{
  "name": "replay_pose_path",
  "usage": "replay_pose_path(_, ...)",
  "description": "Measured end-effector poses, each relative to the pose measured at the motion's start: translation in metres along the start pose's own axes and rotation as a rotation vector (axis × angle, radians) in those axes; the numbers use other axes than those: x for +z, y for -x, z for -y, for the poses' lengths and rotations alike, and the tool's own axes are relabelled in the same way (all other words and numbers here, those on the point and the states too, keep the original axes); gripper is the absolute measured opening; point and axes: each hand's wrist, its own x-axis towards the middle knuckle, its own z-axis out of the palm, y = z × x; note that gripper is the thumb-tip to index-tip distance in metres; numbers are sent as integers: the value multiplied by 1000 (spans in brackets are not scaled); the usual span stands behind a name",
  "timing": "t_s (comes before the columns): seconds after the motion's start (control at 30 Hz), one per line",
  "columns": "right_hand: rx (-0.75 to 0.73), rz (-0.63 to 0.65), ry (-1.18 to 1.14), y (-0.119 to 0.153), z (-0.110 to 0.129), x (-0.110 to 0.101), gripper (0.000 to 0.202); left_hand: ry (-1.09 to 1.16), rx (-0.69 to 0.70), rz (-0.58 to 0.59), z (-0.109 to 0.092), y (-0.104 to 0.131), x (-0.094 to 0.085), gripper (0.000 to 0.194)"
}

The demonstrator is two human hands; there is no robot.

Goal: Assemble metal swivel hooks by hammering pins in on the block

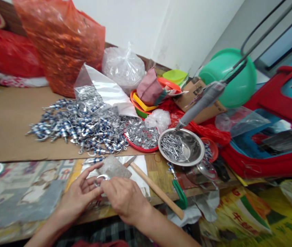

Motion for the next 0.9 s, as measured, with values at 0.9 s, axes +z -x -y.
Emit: replay_pose_path(0.9, 300, -196, -19, 59, -7, -43, 54, -57, 12, -61, 1, 2, 2, 77)
